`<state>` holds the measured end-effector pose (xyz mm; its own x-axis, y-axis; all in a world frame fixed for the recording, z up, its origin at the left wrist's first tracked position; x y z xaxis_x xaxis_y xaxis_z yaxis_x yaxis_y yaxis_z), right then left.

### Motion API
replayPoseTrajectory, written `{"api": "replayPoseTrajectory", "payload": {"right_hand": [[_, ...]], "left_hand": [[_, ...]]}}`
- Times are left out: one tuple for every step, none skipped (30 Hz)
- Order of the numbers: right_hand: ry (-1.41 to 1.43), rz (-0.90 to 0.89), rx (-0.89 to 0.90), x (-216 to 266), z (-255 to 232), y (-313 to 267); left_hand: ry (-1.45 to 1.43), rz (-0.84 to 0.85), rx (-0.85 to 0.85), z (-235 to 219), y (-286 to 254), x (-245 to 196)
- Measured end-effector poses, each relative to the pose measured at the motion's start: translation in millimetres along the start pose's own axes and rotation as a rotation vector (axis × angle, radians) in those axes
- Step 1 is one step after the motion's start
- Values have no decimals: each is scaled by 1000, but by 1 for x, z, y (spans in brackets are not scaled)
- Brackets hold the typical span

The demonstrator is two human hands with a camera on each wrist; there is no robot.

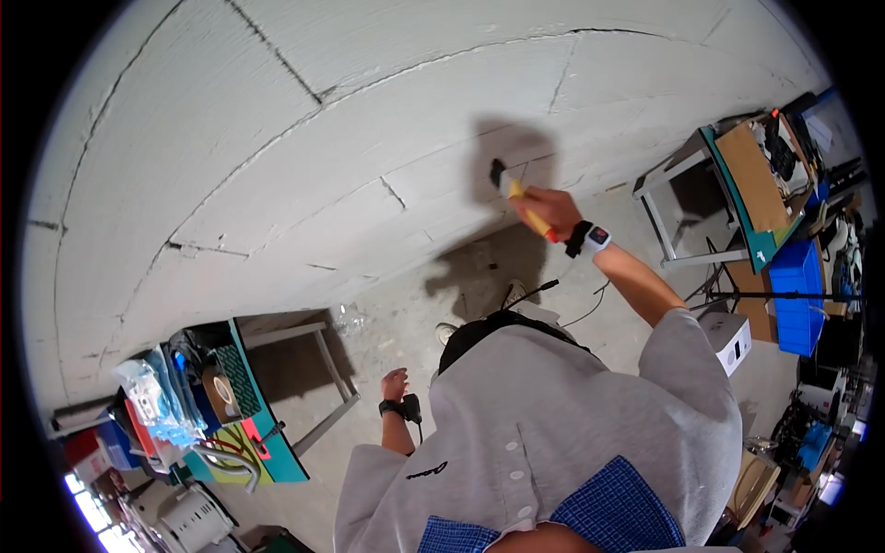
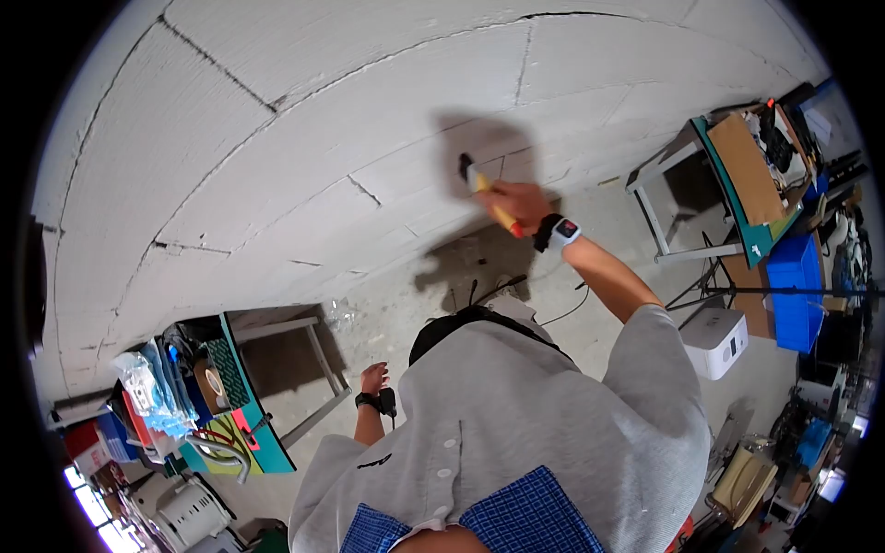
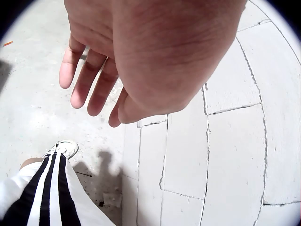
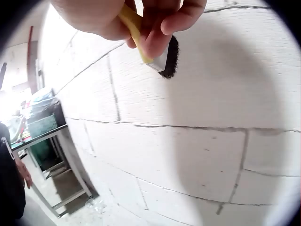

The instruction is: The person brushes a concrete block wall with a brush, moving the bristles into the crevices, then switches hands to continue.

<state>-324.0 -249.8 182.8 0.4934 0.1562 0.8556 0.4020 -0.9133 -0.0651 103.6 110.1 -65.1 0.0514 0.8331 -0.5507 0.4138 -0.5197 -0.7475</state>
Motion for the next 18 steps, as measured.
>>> {"api": "replayPoseTrajectory", "payload": {"right_hand": [[-246,-338,-42,15,15,6],[-489,-678,-88,28,28,13],[-488,-690,-77,38,39,22],[-502,-747,-58,47,51,29],[-515,-805,-38,55,62,36],[-484,-835,-4,60,72,44],[-480,-846,12,63,78,50],[-528,-866,54,66,83,55],[-576,-886,94,70,88,59],[-573,-898,106,73,91,63],[-591,-892,96,75,95,65],[-609,-884,85,75,97,67],[-607,-888,92,73,98,70],[-623,-902,42,71,98,73],[-639,-913,-10,69,97,74],[-638,-910,-8,66,95,74],[-657,-894,-27,62,90,73],[-676,-875,-48,57,85,71]], "left_hand": [[-21,-13,-1,0,-3,3],[-43,-26,0,1,-5,5],[-57,-31,-7,2,-9,7],[-73,-49,-21,3,-14,12],[-92,-67,-36,4,-20,17],[-107,-76,-43,6,-21,27],[-110,-102,-59,8,-24,37],[-115,-126,-75,10,-26,46],[-130,-132,-82,13,-30,53],[-138,-164,-83,17,-34,60],[-144,-197,-82,20,-39,67],[-176,-193,-61,23,-38,78],[-183,-198,-63,27,-38,86],[-217,-180,-52,31,-38,94],[-249,-162,-39,33,-40,94],[-247,-165,-39,35,-41,94],[-237,-179,-36,36,-40,92],[-223,-193,-33,36,-41,88]]}}
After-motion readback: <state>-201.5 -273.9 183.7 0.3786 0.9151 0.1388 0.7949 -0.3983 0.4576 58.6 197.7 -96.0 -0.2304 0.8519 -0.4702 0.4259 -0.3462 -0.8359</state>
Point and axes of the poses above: each hand's wrist, its own y-axis towards the middle knuckle, its own z-axis out of the palm, x = y × z, the point moved 1 cm from there along y, towards the middle knuckle, and after that the axes turned 2 degrees about -x, right-handed, at the moved point
